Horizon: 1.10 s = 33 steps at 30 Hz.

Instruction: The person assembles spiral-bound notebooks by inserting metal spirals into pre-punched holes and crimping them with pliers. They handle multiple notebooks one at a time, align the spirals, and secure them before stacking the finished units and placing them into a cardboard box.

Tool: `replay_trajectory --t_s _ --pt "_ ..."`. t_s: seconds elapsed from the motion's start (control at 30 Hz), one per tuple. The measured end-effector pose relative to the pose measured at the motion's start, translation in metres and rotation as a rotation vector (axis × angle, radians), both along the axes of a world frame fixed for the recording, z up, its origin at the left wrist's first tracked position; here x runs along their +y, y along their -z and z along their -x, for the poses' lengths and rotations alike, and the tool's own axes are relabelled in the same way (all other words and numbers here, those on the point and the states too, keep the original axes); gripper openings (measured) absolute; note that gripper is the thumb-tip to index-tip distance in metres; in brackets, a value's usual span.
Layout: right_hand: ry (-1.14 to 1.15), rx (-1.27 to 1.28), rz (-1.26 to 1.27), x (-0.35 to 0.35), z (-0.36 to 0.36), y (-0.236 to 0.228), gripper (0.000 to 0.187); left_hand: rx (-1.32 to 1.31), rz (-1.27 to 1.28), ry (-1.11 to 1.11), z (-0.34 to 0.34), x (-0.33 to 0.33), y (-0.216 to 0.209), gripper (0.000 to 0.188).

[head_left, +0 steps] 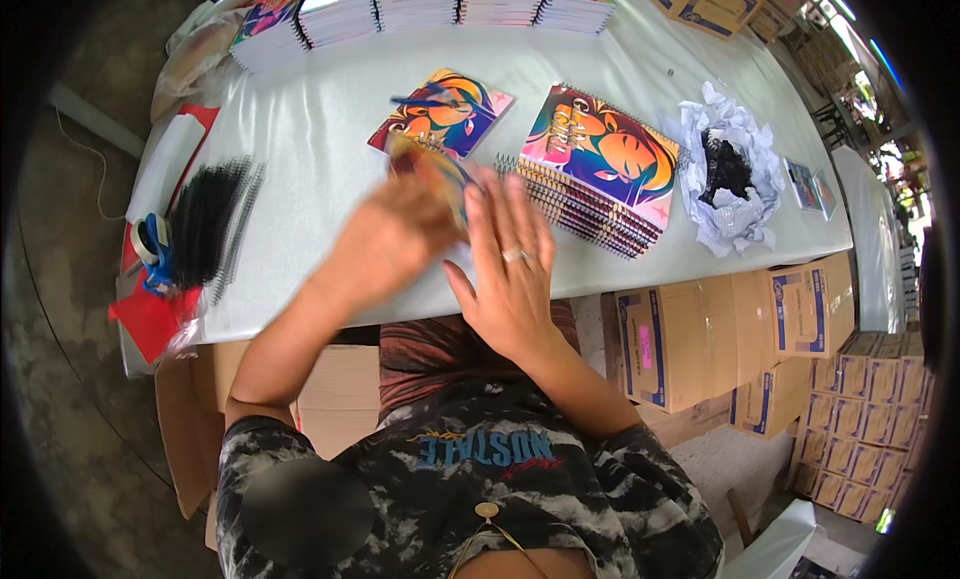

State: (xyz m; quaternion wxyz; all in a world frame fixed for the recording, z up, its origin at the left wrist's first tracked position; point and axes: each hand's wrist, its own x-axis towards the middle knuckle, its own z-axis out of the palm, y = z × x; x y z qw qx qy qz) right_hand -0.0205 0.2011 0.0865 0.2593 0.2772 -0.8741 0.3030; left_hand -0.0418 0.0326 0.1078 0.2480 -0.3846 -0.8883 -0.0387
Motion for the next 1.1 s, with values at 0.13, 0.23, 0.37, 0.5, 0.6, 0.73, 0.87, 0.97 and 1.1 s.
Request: replay_trajectory --t_s 0.13,0.23,0.37,0.5,0.6,0.73,0.87,0.97,1.1 --pt "-0.234 -0.55 -0.061 0.017 0.014 0.037 0.04 -0.127 -0.279 -0.109 -0.037 0.011 -0.009 0.015" --pt "-0.182 -0.487 0.278 0.03 0.015 0.048 0.024 -0.61 -0.653 0.375 -0.068 0.009 -0.038 0.012" --pt "-0.213 -0.632 0.848 0.043 0.014 0.061 0.015 -1.152 -1.101 1.357 -0.115 0.066 -0.032 0.024" --pt "-0.216 -0.59 1.011 0.05 0.008 0.074 0.012 -1.226 -0.966 1.553 -0.11 0.07 -0.029 0.032" --pt "-0.254 -0.593 1.027 0.048 0.007 0.085 0.013 -1.142 -0.92 1.454 -0.108 0.053 -0.027 0.016" --pt "-0.368 -0.648 1.082 0.025 0.015 0.091 0.014 -0.91 -1.192 1.231 -0.082 -0.009 -0.012 0.012" --pt "-0.569 -0.76 1.141 0.0 0.03 0.108 0.016 -0.251 -1.435 -0.4 -0.06 -0.064 0.052 0.04" --pt "-0.494 -0.976 0.791 -0.006 0.037 0.118 0.017 -0.826 -1.597 -0.293 -0.061 -0.087 0.107 0.038" --pt "-0.66 -0.937 0.79 -0.017 0.039 0.081 0.025 -0.861 -1.537 -0.348 -0.07 -0.084 0.123 0.035"
